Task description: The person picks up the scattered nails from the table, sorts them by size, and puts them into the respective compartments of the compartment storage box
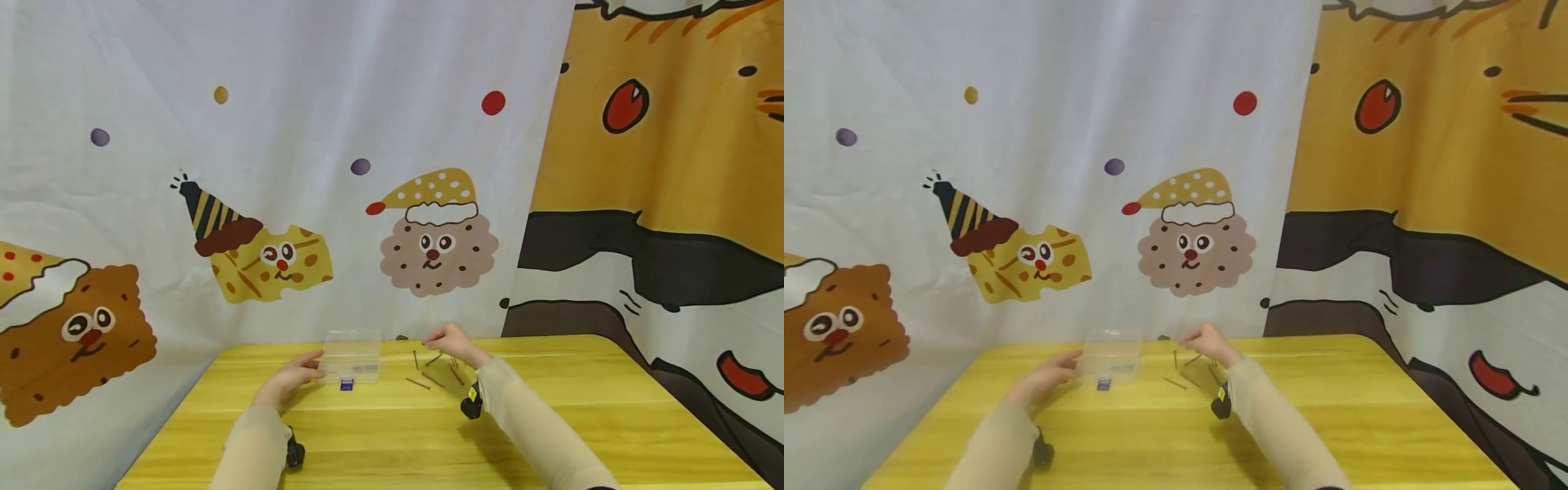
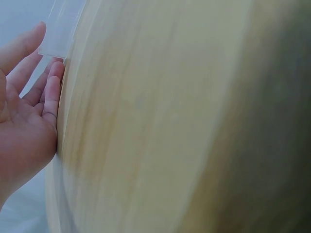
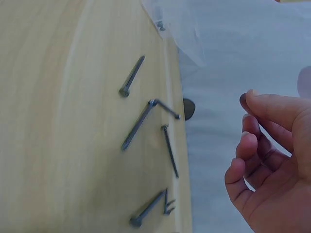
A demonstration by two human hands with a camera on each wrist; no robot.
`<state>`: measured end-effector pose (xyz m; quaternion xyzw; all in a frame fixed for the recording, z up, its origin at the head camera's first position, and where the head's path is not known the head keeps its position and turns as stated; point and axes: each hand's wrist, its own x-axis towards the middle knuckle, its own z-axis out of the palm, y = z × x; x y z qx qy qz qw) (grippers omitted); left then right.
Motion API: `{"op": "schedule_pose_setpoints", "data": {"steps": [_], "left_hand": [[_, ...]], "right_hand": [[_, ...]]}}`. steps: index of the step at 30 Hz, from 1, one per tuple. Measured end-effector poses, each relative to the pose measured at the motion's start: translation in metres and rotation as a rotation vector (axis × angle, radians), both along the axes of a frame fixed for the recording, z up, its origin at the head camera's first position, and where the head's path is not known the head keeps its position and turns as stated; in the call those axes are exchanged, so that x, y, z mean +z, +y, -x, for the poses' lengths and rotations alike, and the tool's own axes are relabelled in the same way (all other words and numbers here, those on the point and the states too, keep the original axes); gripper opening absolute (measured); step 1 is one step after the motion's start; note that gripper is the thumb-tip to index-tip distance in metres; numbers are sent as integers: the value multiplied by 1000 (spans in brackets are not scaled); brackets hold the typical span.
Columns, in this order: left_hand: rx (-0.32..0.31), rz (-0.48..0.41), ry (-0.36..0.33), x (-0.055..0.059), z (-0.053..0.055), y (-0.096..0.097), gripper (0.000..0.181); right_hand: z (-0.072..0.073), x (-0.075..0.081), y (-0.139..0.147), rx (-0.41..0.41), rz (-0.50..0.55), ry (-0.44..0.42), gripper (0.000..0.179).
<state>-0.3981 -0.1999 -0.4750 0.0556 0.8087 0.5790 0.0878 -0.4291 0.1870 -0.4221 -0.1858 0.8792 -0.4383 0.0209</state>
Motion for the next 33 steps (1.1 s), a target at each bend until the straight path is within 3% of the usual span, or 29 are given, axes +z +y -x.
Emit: {"op": "schedule_pose_setpoints", "data": {"steps": [9,19,33], "left_hand": [[3,3,-3,1,0,1,65],[4,-17,-14,0,2,-1,67],[-3,6,-16,3,-2,0,67]], "right_hand": [[-13,-16,34,-71,35,-44,22],[-37,-38,57,-215,191,-115,27],[-50,-55,65,-293,140,-112,25]]}}
